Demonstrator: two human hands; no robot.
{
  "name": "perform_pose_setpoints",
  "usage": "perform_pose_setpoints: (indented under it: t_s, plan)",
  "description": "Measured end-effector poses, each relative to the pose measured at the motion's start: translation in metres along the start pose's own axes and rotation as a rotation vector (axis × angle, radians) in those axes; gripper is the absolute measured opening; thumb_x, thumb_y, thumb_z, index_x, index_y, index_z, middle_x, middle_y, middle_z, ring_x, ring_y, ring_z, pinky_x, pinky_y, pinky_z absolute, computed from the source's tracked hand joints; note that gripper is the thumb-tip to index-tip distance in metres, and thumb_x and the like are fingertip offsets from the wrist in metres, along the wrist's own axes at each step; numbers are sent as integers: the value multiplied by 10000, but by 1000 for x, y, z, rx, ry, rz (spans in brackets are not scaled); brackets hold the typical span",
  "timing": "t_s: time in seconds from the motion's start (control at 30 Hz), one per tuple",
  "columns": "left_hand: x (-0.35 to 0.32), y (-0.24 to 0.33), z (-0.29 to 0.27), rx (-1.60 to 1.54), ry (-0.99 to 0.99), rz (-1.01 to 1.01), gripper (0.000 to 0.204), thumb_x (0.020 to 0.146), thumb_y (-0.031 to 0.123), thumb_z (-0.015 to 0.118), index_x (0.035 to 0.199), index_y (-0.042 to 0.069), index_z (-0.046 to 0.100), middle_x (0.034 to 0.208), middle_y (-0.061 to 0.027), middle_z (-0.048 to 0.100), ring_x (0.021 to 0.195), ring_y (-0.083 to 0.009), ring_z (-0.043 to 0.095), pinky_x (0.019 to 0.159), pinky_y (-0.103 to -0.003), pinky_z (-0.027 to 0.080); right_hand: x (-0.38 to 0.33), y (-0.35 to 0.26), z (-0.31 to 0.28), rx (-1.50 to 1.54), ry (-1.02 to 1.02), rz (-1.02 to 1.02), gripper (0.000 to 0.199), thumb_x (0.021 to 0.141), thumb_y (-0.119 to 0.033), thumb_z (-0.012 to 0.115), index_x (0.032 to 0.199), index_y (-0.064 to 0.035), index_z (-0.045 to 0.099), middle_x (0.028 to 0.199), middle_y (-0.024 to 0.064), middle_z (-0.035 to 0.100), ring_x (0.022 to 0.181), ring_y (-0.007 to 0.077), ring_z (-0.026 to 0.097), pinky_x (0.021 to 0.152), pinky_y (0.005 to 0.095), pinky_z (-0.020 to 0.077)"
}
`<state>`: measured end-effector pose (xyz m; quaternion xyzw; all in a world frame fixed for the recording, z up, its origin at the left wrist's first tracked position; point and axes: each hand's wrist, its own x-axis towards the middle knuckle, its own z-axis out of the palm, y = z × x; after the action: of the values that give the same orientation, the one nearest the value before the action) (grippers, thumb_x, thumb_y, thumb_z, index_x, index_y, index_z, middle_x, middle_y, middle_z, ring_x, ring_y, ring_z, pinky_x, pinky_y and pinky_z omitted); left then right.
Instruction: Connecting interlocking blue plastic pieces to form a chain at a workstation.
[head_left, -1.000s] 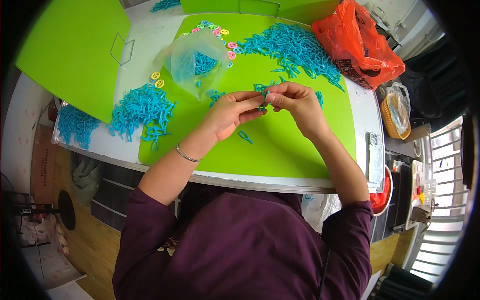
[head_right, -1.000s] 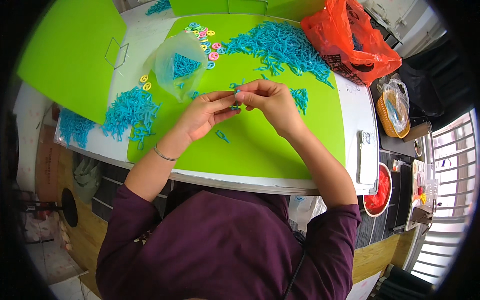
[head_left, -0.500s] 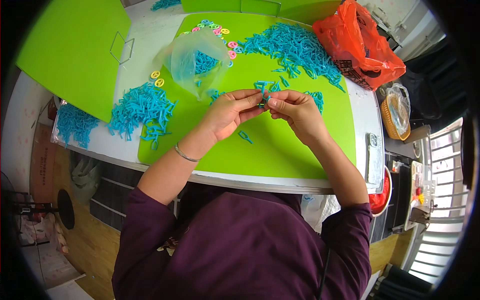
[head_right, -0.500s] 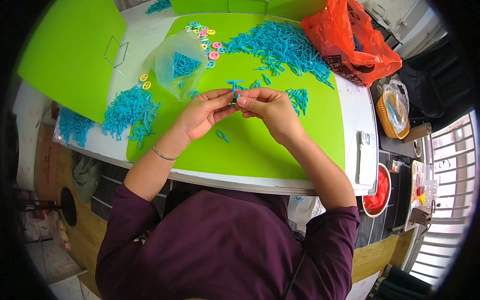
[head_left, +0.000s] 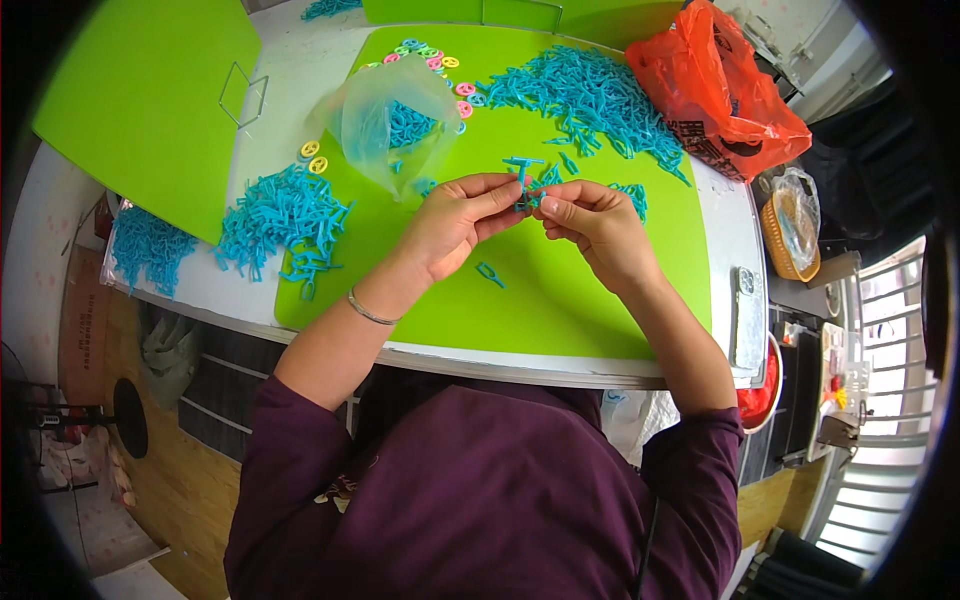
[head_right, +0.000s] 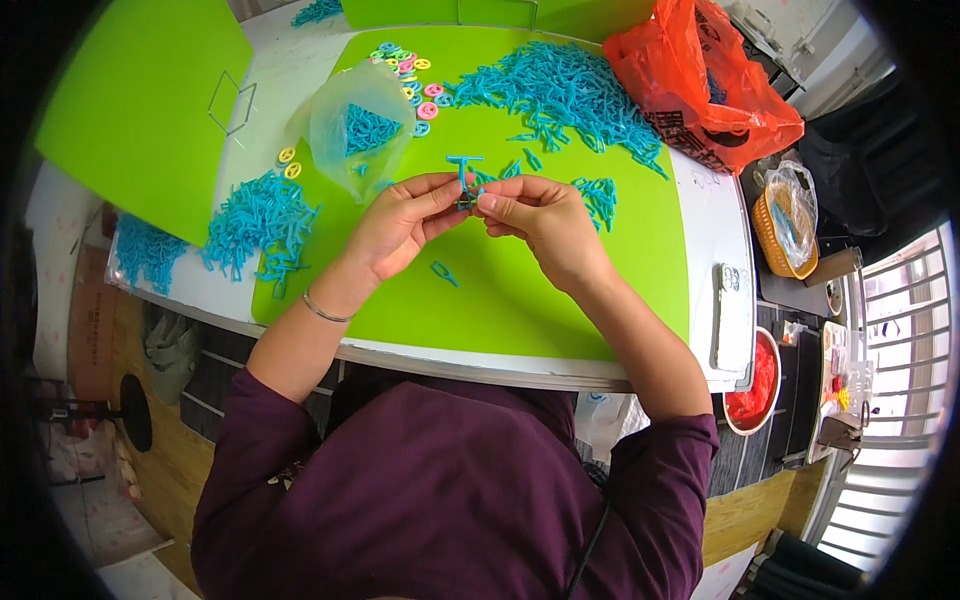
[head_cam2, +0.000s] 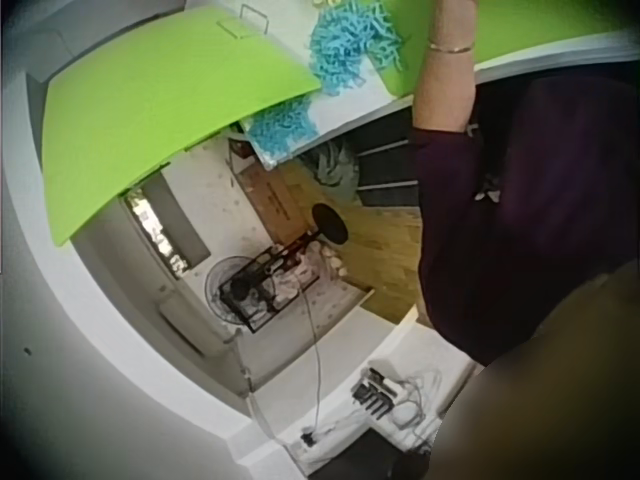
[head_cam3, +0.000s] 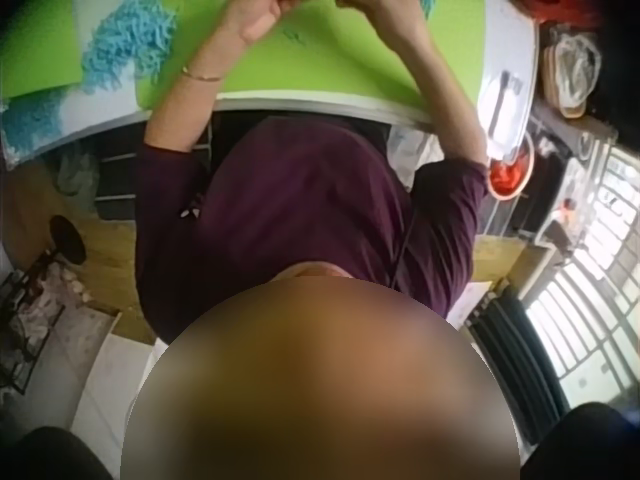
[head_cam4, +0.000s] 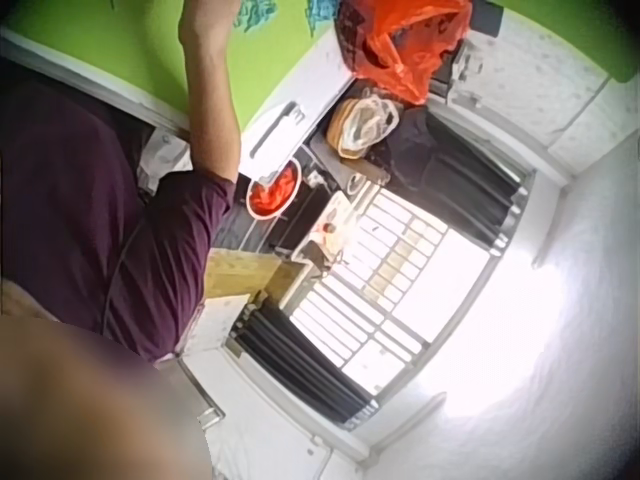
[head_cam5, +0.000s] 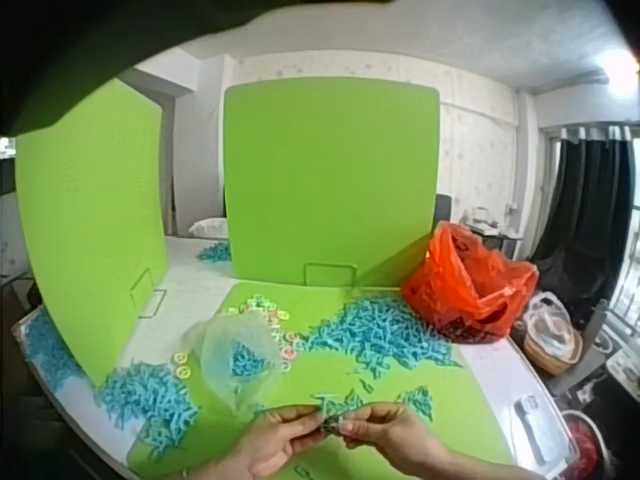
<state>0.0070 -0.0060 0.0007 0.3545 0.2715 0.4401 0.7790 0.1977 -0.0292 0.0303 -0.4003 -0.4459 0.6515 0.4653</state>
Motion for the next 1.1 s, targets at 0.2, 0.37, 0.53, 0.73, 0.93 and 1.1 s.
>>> perform_pose_setpoints:
  t_s: [0.2,0.37,0.53,0.73,0.93,1.1]
  plan:
    - [-1,-3,2,13,-21,17,194,880,97,566,1049,20,622,1062,-69,624,966,-155,590,880,-288,490,1,3,0,-25,20,-13,132,824,-83,647,899,25,641,818,73,646,720,128,606,662,244,502]
    - [-3,-10,10,353,104,276,172,853,78,607,990,-20,644,914,-69,657,810,-116,610,748,-239,505,-1,4,2,-169,37,-76,125,821,-75,649,889,29,645,804,71,647,704,119,599,659,240,498]
    - [-6,-12,14,631,180,534,159,823,50,637,953,-38,660,792,-74,677,694,-90,607,635,-202,483,0,12,0,33,27,-14,107,831,-61,628,903,17,643,798,67,646,706,117,590,668,239,485]
    - [-7,-16,17,732,234,621,131,815,38,642,920,-35,670,810,-99,683,682,-85,611,605,-211,486,-3,27,6,-35,94,-131,122,834,-55,621,924,28,633,813,75,643,699,128,587,669,248,491]
    - [-7,-22,15,711,260,597,129,809,36,645,921,-19,675,801,-104,685,684,-92,622,588,-218,486,-6,31,8,122,101,-98,111,840,-50,612,915,31,629,811,78,641,698,134,587,672,254,494]
    - [-15,-11,23,1068,233,819,132,801,20,636,923,-12,676,762,-121,677,638,-126,629,563,-229,479,-7,23,3,245,46,56,95,843,-44,605,903,25,629,804,73,640,692,134,584,661,247,481]
